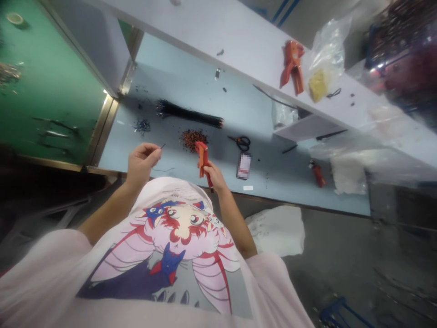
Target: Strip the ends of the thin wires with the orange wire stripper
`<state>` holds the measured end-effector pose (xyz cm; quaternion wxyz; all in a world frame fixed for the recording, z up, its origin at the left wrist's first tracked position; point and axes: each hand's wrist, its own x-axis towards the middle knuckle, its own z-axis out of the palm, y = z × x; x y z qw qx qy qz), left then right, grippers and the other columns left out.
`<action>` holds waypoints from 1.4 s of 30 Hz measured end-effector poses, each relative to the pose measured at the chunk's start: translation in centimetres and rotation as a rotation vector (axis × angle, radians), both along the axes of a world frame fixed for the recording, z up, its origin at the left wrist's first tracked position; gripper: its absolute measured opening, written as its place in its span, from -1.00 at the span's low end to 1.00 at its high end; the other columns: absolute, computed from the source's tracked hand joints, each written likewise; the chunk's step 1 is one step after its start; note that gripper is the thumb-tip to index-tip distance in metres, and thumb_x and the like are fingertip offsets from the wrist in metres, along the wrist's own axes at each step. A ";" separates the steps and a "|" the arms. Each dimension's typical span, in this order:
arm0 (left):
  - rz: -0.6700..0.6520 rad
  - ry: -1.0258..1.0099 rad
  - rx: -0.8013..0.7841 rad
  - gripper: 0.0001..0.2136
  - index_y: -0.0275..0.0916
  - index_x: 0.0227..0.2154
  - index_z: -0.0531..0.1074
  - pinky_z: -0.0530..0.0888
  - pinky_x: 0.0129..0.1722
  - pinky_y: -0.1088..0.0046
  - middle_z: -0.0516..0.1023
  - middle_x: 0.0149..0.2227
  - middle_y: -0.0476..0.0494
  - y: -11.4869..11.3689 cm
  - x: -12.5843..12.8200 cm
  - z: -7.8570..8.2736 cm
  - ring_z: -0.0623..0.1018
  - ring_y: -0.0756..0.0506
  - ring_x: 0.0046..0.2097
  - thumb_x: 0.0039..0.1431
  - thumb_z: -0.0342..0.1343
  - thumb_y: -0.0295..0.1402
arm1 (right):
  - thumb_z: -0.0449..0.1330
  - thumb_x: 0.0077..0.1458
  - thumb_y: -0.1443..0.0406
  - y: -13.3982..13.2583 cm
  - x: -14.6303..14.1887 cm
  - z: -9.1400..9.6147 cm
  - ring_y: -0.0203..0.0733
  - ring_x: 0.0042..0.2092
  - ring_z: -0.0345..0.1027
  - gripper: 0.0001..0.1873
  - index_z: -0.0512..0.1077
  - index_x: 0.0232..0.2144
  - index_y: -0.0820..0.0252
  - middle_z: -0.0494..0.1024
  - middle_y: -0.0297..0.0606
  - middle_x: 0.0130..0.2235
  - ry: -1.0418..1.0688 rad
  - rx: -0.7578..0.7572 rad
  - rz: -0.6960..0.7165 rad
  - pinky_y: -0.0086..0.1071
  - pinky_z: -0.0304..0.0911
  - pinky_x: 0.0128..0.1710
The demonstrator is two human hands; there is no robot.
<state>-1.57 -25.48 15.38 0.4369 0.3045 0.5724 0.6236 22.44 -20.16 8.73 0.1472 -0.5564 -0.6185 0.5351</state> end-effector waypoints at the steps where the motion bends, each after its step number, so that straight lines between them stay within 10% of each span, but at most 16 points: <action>1: 0.003 0.006 0.017 -0.88 -0.24 -0.45 0.44 0.24 -0.59 0.59 0.36 -0.59 0.06 0.0 0.2 0.3 0.28 0.11 -0.57 -0.03 0.21 -0.31 | -0.11 0.06 0.19 0.0 -0.6 1.1 -0.18 -0.23 0.42 -0.57 0.31 -0.06 0.21 0.49 -0.14 -0.10 0.165 -0.073 -0.026 -0.26 0.35 -0.24; 5: 0.035 0.089 0.062 -0.90 -0.24 -0.45 0.47 0.29 -0.53 0.58 0.41 -0.54 0.02 0.0 0.8 1.6 0.34 0.09 -0.51 -0.03 0.20 -0.33 | 0.00 0.06 0.05 -0.9 -2.8 5.1 -0.13 -0.27 0.41 -0.56 0.29 -0.10 0.20 0.49 -0.13 -0.20 0.645 -0.349 -0.152 -0.18 0.39 -0.30; 14: -0.027 0.239 0.157 -0.92 -0.22 -0.44 0.50 0.29 -0.47 0.54 0.43 -0.50 0.00 0.1 1.1 2.9 0.38 0.07 -0.46 0.04 0.16 -0.34 | 0.28 -0.05 0.14 -2.6 -3.3 10.5 -0.21 -0.36 0.36 -0.56 0.36 -0.14 0.23 0.43 -0.24 -0.33 0.771 -0.529 -0.004 -0.25 0.40 -0.38; 42: -0.055 0.651 0.359 -0.94 -0.21 -0.42 0.51 0.30 -0.44 0.53 0.38 -0.55 0.03 0.1 0.7 3.5 0.32 0.08 -0.49 0.05 0.15 -0.47 | 0.26 0.01 0.17 -3.4 -3.2 11.3 -0.31 -0.50 0.34 -0.71 0.37 -0.27 0.24 0.42 -0.32 -0.44 0.727 -0.459 0.089 -0.38 0.30 -0.52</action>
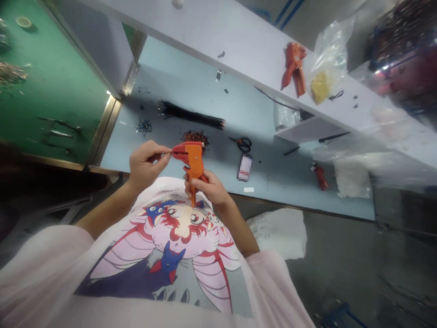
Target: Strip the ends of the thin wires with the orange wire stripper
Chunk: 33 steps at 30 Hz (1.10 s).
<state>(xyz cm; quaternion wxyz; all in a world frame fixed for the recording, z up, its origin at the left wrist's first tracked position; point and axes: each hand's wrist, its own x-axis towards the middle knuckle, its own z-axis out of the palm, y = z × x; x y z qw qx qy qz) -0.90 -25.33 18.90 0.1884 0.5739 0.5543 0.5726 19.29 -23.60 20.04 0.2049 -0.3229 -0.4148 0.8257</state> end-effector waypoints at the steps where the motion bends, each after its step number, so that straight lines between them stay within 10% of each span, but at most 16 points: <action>1: 0.001 0.003 0.000 -0.94 -0.21 -0.42 0.51 0.30 -0.44 0.53 0.38 -0.55 0.03 0.0 0.0 0.0 0.32 0.08 -0.49 0.05 0.15 -0.47 | 0.25 0.02 0.17 0.0 0.0 -0.1 -0.32 -0.52 0.33 -0.72 0.36 -0.27 0.23 0.41 -0.34 -0.46 0.004 0.005 0.005 -0.39 0.29 -0.54; 11: -0.009 0.006 -0.022 -0.94 -0.22 -0.40 0.52 0.29 -0.44 0.54 0.38 -0.54 0.02 -0.1 0.1 -0.1 0.31 0.08 -0.49 0.07 0.15 -0.45 | 0.24 0.03 0.16 -0.1 -0.4 0.0 -0.49 -0.70 -0.03 -0.71 0.22 -0.42 0.17 0.16 -0.56 -0.64 -0.033 -0.045 -0.035 -0.55 0.04 -0.72; 19: 0.089 -0.132 -0.150 -0.92 -0.23 -0.41 0.51 0.23 -0.51 0.57 0.35 -0.54 0.04 -0.1 -0.3 -0.6 0.27 0.10 -0.52 0.08 0.13 -0.37 | 0.28 -0.16 -0.05 1.0 1.1 -0.9 -0.14 -0.26 0.38 -0.35 0.28 -0.09 0.18 0.42 -0.18 -0.23 0.029 0.096 -0.011 -0.19 0.34 -0.25; 24: 0.134 -0.185 -0.158 -0.93 -0.24 -0.41 0.50 0.22 -0.53 0.57 0.35 -0.53 0.04 -0.2 -0.7 -0.8 0.27 0.10 -0.52 0.08 0.13 -0.39 | 0.06 0.08 0.04 3.7 2.7 -6.9 -0.11 -0.26 0.34 -0.51 0.22 -0.04 0.20 0.42 -0.16 -0.24 -0.634 0.477 -0.182 -0.17 0.28 -0.23; 28: 0.142 -0.065 -0.073 -0.95 -0.23 -0.40 0.50 0.25 -0.51 0.56 0.34 -0.54 0.04 -0.3 -0.8 -0.5 0.28 0.10 -0.52 0.06 0.15 -0.42 | 0.11 0.07 0.18 4.0 3.4 -12.9 0.04 -0.05 0.23 -0.55 0.28 -0.01 0.27 0.39 0.00 -0.09 -1.310 0.957 0.170 -0.13 0.10 -0.04; 33: 0.138 0.122 0.047 -0.96 -0.22 -0.42 0.49 0.29 -0.45 0.53 0.37 -0.56 0.03 -0.3 -0.9 -0.5 0.31 0.07 -0.49 0.04 0.16 -0.45 | 0.15 0.06 0.20 2.6 3.5 -17.3 0.06 -0.03 0.19 -0.57 0.34 -0.01 0.25 0.39 0.03 -0.07 -1.410 0.987 0.397 -0.14 0.03 -0.02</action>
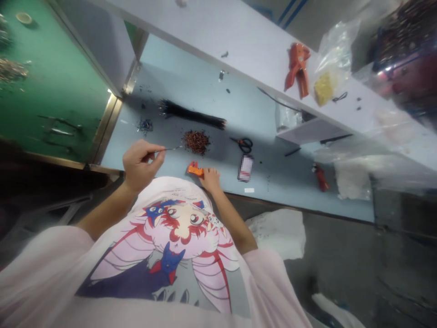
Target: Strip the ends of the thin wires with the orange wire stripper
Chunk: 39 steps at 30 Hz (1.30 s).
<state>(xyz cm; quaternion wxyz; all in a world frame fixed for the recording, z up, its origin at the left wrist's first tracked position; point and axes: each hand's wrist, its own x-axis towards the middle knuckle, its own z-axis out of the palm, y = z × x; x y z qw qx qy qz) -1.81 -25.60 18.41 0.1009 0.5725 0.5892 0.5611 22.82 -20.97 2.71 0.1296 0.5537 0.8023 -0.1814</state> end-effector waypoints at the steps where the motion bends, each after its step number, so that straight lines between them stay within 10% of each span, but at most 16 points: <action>1: 0.000 0.026 0.011 -0.96 -0.22 -0.42 0.49 0.30 -0.44 0.53 0.36 -0.57 0.03 0.0 0.0 -0.1 0.31 0.06 -0.49 0.04 0.16 -0.45 | 0.15 0.06 0.22 -0.1 0.0 -0.5 0.06 -0.03 0.19 -0.57 0.34 -0.01 0.25 0.39 0.03 -0.06 0.000 -0.008 0.000 -0.15 0.03 -0.02; 7: -0.005 0.120 -0.026 -0.96 -0.21 -0.42 0.49 0.28 -0.44 0.51 0.33 -0.59 0.04 0.1 0.2 -0.2 0.31 0.05 -0.51 0.05 0.14 -0.42 | 0.12 0.08 0.25 1.3 -1.0 0.3 0.07 0.04 0.13 -0.54 0.30 0.03 0.31 0.33 0.08 0.01 0.057 0.013 -0.006 -0.12 0.03 0.02; 13: -0.038 0.147 -0.116 -0.93 -0.20 -0.44 0.50 0.25 -0.45 0.50 0.30 -0.61 0.03 0.2 0.7 -0.1 0.30 0.04 -0.51 0.07 0.12 -0.39 | 0.05 0.15 0.25 1.8 -3.4 9.2 -0.01 0.08 0.14 -0.67 0.31 -0.03 0.19 0.33 -0.05 -0.01 0.691 0.485 0.019 -0.07 0.04 0.10; 18: -0.077 0.169 -0.109 -0.93 -0.21 -0.45 0.51 0.23 -0.47 0.51 0.33 -0.61 0.03 0.2 1.4 0.1 0.31 0.05 -0.51 0.07 0.12 -0.41 | 0.13 0.12 0.22 1.1 -5.4 15.0 0.04 0.10 0.11 -0.77 0.41 -0.13 -0.03 0.25 -0.15 0.05 0.741 0.668 0.167 0.01 0.04 0.09; 34: -0.209 0.318 -0.170 -0.91 -0.20 -0.46 0.49 0.20 -0.47 0.48 0.37 -0.59 0.00 -0.3 0.5 -0.9 0.32 0.03 -0.51 0.09 0.09 -0.40 | 0.12 0.12 0.29 0.5 -6.2 14.4 0.01 0.08 0.08 -0.89 0.45 -0.39 0.02 0.29 -0.22 -0.03 0.718 0.595 0.276 -0.01 0.04 0.10; 39: 0.036 0.242 -0.142 -0.93 -0.18 -0.46 0.49 0.20 -0.46 0.46 0.35 -0.59 0.01 -0.6 -3.3 -1.2 0.30 0.02 -0.51 0.06 0.12 -0.40 | 0.09 0.13 0.29 2.4 -2.4 14.0 0.02 0.03 0.14 -0.85 0.46 -0.39 0.09 0.32 -0.16 -0.08 0.655 0.742 0.113 0.02 0.09 0.05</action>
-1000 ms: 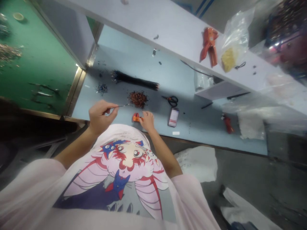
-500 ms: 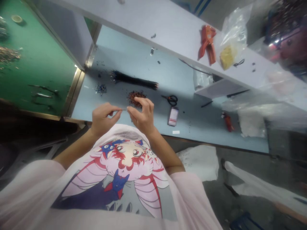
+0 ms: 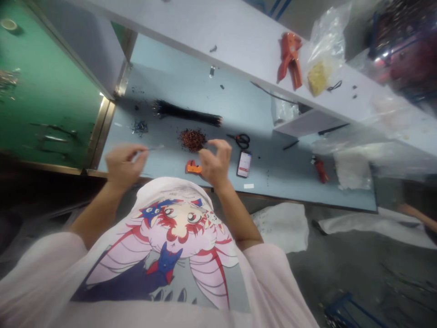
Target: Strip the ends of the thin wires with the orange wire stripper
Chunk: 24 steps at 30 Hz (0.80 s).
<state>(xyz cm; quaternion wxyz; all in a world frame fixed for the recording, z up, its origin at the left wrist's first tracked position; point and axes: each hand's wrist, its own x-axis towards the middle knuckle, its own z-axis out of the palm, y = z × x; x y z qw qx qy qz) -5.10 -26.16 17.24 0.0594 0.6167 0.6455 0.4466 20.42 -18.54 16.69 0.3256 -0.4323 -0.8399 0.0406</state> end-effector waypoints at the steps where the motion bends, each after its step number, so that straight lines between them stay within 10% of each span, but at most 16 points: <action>1: 0.075 -0.028 0.013 -0.95 -0.18 -0.47 0.50 0.18 -0.48 0.46 0.26 -0.62 0.04 -0.1 -1.1 0.0 0.26 0.03 -0.53 0.04 0.14 -0.40 | 0.10 0.13 0.28 0.5 1.2 -0.2 0.01 0.00 0.17 -0.85 0.47 -0.39 0.11 0.35 -0.14 -0.11 -0.007 0.006 -0.058 0.00 0.12 0.02; 6: 0.144 -0.260 -0.039 -0.97 -0.18 -0.48 0.52 0.15 -0.52 0.49 0.13 -0.66 0.10 -0.3 -2.6 -0.5 0.18 0.07 -0.57 -0.01 0.20 -0.38 | 0.07 0.16 0.29 2.4 3.9 -3.3 -0.13 -0.24 0.26 -0.79 0.50 -0.37 0.17 0.46 -0.20 -0.37 -0.117 -0.187 -0.020 -0.23 0.25 -0.18; 14: 0.056 -0.529 -0.162 -0.92 -0.24 -0.47 0.52 0.14 -0.56 0.54 0.12 -0.67 0.12 0.4 2.1 -1.6 0.14 0.10 -0.59 -0.03 0.19 -0.35 | 0.04 0.05 0.45 6.5 -1.4 -8.7 -0.09 -0.10 0.29 -0.60 0.40 -0.03 0.37 0.50 -0.01 -0.13 -0.214 -0.582 -0.060 -0.18 0.19 -0.01; 24: -0.051 -0.653 -0.184 -0.91 -0.23 -0.46 0.51 0.15 -0.58 0.54 0.20 -0.66 0.11 0.5 4.4 -0.5 0.16 0.10 -0.59 0.00 0.19 -0.33 | 0.29 -0.06 0.18 -0.9 -5.2 -0.4 -0.26 -0.30 0.38 -0.67 0.46 -0.19 0.09 0.52 -0.30 -0.31 0.692 -1.104 0.289 -0.38 0.33 -0.33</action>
